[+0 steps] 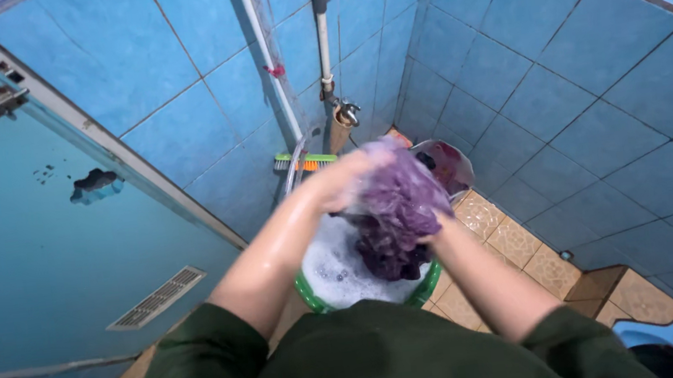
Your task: The person washes purple clothing in a green basin and a black bucket, scrubbing, rinsing, and wring the fabric by hand. They also use a red scoop to pour water from a tank into a bucket.
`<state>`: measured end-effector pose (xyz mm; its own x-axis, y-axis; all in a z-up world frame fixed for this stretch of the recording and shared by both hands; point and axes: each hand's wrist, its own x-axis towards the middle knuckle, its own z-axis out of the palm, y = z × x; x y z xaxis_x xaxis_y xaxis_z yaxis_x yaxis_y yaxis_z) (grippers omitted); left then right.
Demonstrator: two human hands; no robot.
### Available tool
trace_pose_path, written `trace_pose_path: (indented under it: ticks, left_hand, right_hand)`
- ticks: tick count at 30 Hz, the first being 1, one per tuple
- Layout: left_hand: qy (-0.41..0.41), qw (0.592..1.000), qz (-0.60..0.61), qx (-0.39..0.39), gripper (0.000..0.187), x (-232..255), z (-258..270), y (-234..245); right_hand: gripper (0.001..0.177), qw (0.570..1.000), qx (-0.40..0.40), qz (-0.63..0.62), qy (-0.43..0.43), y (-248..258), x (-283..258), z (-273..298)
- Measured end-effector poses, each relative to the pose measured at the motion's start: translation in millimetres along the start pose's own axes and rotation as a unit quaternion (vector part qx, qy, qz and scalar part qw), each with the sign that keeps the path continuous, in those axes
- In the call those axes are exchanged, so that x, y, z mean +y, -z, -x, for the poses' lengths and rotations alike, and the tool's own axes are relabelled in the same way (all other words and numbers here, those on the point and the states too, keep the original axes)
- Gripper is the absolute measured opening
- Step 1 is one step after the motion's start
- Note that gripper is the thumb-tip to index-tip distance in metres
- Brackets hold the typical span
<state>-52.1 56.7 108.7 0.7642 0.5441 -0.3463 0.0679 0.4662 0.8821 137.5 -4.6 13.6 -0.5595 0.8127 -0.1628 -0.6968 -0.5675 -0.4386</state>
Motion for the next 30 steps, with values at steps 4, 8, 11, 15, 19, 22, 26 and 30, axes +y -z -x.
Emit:
trace_pose_path:
  ticks: [4,8,11,15,19,22,26,30]
  left_hand:
    - [-0.006,0.997,0.045,0.059,0.106,-22,43,47]
    - [-0.139,0.864,0.468,0.12,0.126,-20,82,27]
    - [-0.155,0.814,0.521,0.202,0.119,-20,72,-15]
    - [-0.229,0.931,0.279,-0.046,0.079,-65,30,-31]
    - [-0.181,0.934,0.304,-0.05,0.049,-88,-14,-7]
    - [-0.159,0.922,0.335,-0.115,0.054,-78,-2,-6]
    - [-0.142,0.931,0.336,-0.037,0.05,-59,-1,-29]
    - [-0.13,0.936,0.325,-0.031,0.052,-31,8,-11]
  right_hand:
    - [0.05,0.997,0.053,0.056,0.006,-13,-40,56]
    - [0.033,0.991,-0.099,0.002,0.086,-26,-73,98]
    - [0.035,0.976,-0.186,0.026,0.112,-31,-75,97]
    - [0.021,0.951,0.029,0.289,0.107,-3,-41,57]
    - [0.034,0.912,0.184,0.309,0.198,34,-4,14]
    - [0.055,0.961,0.206,0.102,0.155,37,11,5]
    - [0.085,0.989,-0.021,0.093,0.112,24,18,22]
    - [0.078,0.753,0.037,0.657,0.017,-4,-38,47]
